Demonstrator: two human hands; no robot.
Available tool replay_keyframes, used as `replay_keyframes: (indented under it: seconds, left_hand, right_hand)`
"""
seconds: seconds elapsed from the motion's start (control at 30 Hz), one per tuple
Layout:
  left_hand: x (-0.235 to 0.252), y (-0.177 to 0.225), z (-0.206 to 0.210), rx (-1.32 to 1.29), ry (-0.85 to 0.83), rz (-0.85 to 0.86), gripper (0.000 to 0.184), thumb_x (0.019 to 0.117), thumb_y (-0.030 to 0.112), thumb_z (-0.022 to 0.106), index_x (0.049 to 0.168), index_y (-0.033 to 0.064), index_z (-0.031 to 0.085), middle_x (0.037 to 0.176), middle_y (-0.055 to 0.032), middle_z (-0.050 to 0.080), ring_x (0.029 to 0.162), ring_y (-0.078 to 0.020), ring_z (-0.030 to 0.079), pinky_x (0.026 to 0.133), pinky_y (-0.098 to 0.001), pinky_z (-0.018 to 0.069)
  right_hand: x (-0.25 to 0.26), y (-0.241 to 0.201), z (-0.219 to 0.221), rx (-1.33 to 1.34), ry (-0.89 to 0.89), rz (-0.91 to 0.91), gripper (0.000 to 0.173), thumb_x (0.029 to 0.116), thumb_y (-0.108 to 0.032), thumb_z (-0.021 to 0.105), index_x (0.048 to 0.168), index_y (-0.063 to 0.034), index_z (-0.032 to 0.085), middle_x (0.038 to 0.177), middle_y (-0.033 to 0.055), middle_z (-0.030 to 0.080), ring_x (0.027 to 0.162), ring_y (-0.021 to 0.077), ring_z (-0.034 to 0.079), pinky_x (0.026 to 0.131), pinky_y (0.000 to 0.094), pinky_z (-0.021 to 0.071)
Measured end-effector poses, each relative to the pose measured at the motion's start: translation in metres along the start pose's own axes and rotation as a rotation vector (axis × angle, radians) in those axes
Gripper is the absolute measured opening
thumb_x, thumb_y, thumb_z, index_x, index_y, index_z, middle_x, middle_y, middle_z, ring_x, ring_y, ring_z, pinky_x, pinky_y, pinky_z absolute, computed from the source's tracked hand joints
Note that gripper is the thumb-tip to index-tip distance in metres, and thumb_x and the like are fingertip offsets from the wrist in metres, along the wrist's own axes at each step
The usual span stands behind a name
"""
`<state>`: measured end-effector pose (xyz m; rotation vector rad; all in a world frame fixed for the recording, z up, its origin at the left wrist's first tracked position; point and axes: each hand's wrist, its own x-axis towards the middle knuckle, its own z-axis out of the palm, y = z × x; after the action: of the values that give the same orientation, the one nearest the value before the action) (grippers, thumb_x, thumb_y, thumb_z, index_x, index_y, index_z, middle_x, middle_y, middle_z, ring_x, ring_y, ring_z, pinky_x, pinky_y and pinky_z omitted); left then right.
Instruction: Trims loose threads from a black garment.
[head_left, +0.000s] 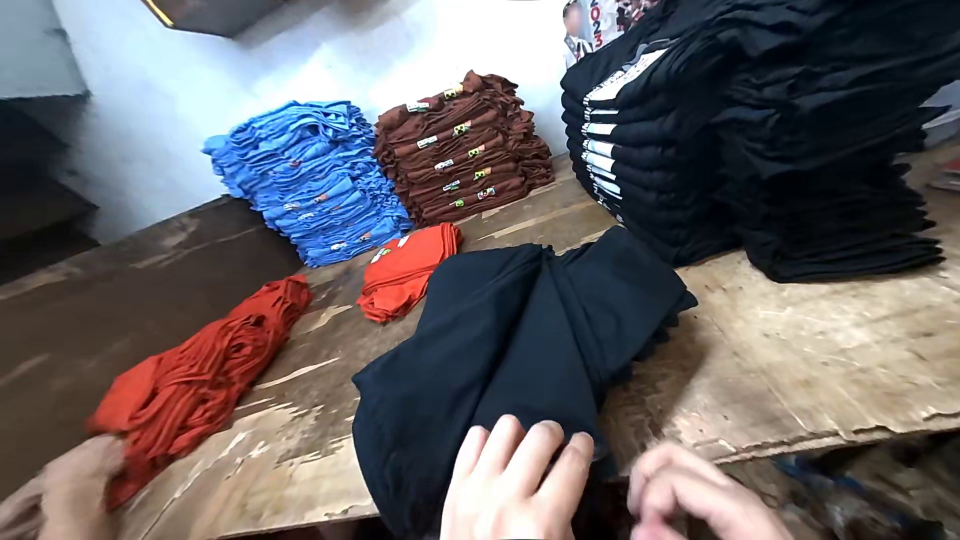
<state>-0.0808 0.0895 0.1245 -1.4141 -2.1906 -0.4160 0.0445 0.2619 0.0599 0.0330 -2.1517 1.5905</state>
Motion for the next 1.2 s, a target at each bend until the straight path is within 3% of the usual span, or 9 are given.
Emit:
replay_keyframes:
  seconds: [0.13,0.3,0.5,0.6,0.73,0.8,0.93,1.1,1.2]
  left_hand:
    - [-0.006,0.003,-0.012,-0.100,-0.099,-0.075,0.024,0.0980,0.027,0.067,0.118,0.0185,0.075,0.099,-0.0053,0.069,0.089,-0.0208,0.062,0.076,-0.0380,0.0461]
    - [-0.003,-0.005,-0.009,-0.379,-0.090,-0.163,0.014,0.0882,0.006,0.065,0.098,0.0116,0.074,0.093,-0.0028,0.066,0.087,-0.0142,0.064,0.076,-0.0333,0.0529]
    - [0.014,-0.028,0.006,-0.468,0.102,-0.309,0.017,0.1023,0.013,0.054,0.111,0.0100,0.069,0.092,0.0057,0.068,0.078,0.0015,0.063,0.069,-0.0160,0.0541]
    - [0.017,-0.033,0.013,-0.579,0.140,-0.329,0.023,0.1028,0.016,0.057,0.123,0.0097,0.066,0.089,0.0065,0.067,0.071,0.0009,0.061,0.062,-0.0153,0.0524]
    - [0.020,-0.037,0.017,-0.679,0.135,-0.335,0.025,0.1029,0.017,0.056,0.125,0.0118,0.065,0.087,0.0061,0.066,0.071,-0.0020,0.061,0.062,-0.0166,0.0526]
    - [0.022,-0.039,0.018,-0.715,0.121,-0.340,0.024,0.1029,0.017,0.056,0.125,0.0121,0.065,0.086,0.0060,0.066,0.071,-0.0025,0.061,0.062,-0.0170,0.0522]
    - [0.019,-0.040,0.015,-0.768,0.057,-0.311,0.026,0.1031,0.015,0.055,0.128,0.0091,0.063,0.086,0.0055,0.068,0.070,-0.0037,0.062,0.061,-0.0184,0.0527]
    - [0.000,-0.030,-0.002,-0.745,-0.009,-0.251,0.057,0.0889,0.024,0.081,0.138,0.0033,0.060,0.102,0.0009,0.071,0.087,-0.0065,0.066,0.073,-0.0238,0.0581]
    - [-0.019,-0.028,0.001,-0.520,0.138,-0.084,0.037,0.0867,0.035,0.083,0.119,0.0192,0.076,0.101,0.0038,0.070,0.098,-0.0088,0.061,0.087,-0.0303,0.0484]
  right_hand:
    - [-0.009,0.000,-0.011,-0.236,-0.173,0.145,0.029,0.0936,-0.031,0.075,0.102,-0.0025,0.073,0.102,0.0132,0.073,0.095,0.0277,0.070,0.088,0.0537,0.0541]
    - [0.018,0.008,0.043,0.045,0.366,-0.165,0.039,0.0811,-0.022,0.089,0.111,-0.0062,0.070,0.113,0.0089,0.064,0.106,0.0124,0.064,0.089,0.0266,0.0588]
    - [0.065,0.016,0.059,0.716,0.497,-0.188,0.016,0.1009,-0.003,0.059,0.112,-0.0001,0.070,0.096,0.0045,0.067,0.069,0.0030,0.058,0.060,0.0181,0.0510]
    - [0.055,0.008,0.051,0.226,0.417,-0.244,0.052,0.0882,-0.027,0.082,0.127,0.0002,0.060,0.117,0.0082,0.064,0.087,0.0077,0.063,0.071,0.0229,0.0552]
    - [0.049,-0.004,0.060,0.226,0.359,-0.183,0.057,0.0725,0.017,0.072,0.125,0.0052,0.053,0.112,0.0104,0.066,0.091,0.0135,0.068,0.075,0.0283,0.0617]
    - [0.052,0.004,0.057,0.281,0.296,-0.194,0.065,0.0713,0.015,0.072,0.130,0.0034,0.048,0.119,0.0104,0.059,0.096,0.0129,0.064,0.076,0.0272,0.0598]
    - [0.049,0.006,0.061,-0.112,0.440,-0.271,0.039,0.0806,-0.024,0.088,0.113,-0.0097,0.072,0.111,0.0068,0.065,0.099,0.0083,0.063,0.080,0.0213,0.0550]
    - [0.013,0.016,0.041,-0.577,0.705,-0.476,0.009,0.0996,-0.023,0.065,0.101,-0.0218,0.074,0.090,-0.0096,0.068,0.087,0.0057,0.056,0.095,0.0298,0.0365]
    - [-0.002,0.016,0.035,-0.506,0.657,-0.455,0.010,0.1005,-0.025,0.065,0.097,-0.0183,0.071,0.089,-0.0071,0.065,0.090,0.0056,0.056,0.092,0.0242,0.0397]
